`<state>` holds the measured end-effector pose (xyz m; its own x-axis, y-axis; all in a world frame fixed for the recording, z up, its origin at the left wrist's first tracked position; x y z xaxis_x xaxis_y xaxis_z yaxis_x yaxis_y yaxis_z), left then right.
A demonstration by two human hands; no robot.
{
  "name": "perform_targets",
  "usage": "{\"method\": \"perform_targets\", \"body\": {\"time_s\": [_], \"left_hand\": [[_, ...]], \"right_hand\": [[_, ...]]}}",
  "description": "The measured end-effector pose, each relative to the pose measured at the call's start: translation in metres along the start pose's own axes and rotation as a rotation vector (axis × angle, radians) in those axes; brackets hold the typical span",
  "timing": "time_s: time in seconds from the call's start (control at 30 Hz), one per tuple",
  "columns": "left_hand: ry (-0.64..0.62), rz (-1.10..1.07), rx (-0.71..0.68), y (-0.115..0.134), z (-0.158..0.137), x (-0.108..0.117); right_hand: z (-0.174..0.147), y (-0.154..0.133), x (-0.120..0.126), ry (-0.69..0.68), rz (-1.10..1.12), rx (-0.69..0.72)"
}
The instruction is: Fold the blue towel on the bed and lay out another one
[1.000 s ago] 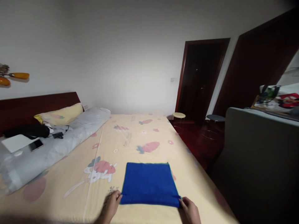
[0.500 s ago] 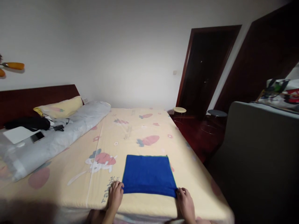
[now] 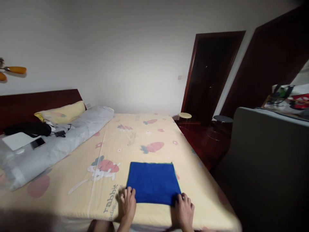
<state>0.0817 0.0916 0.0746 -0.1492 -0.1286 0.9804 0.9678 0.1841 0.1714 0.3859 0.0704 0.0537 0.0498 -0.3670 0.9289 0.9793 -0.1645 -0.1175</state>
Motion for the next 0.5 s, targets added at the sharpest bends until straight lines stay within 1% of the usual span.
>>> {"method": "perform_targets", "body": {"time_s": [0.07,0.1,0.2,0.27,0.4,0.5], "left_hand": [[-0.056,-0.063,-0.043,0.014,-0.004,-0.007],[-0.063,-0.080,-0.031,0.018,-0.006,-0.009],[-0.003,-0.073,0.053,0.028,-0.013,-0.008],[0.027,-0.057,0.074,0.033,-0.016,-0.006],[0.048,-0.014,0.080,0.038,-0.019,-0.010],[0.060,-0.012,0.016,0.044,-0.018,-0.020]], "right_hand": [[-0.005,-0.014,-0.003,-0.003,0.009,0.026],[-0.007,-0.020,-0.003,0.001,0.020,0.008],[-0.011,-0.033,0.005,0.017,0.031,-0.091],[-0.011,-0.040,0.012,0.011,0.019,-0.114],[-0.010,-0.048,0.016,-0.004,-0.017,-0.073],[-0.011,-0.052,0.010,0.019,-0.016,-0.026]]}}
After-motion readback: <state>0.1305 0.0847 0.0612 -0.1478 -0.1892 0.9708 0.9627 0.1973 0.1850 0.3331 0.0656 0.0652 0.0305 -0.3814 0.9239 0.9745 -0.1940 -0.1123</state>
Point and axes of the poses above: each hand's wrist, its own z-axis towards the middle knuckle, its own x-axis out of the back of the hand, y = z × x, the point moved 5 cm from there along z, towards the middle knuckle, and after that the axes turned 3 degrees about x, right-handed, at the moved point
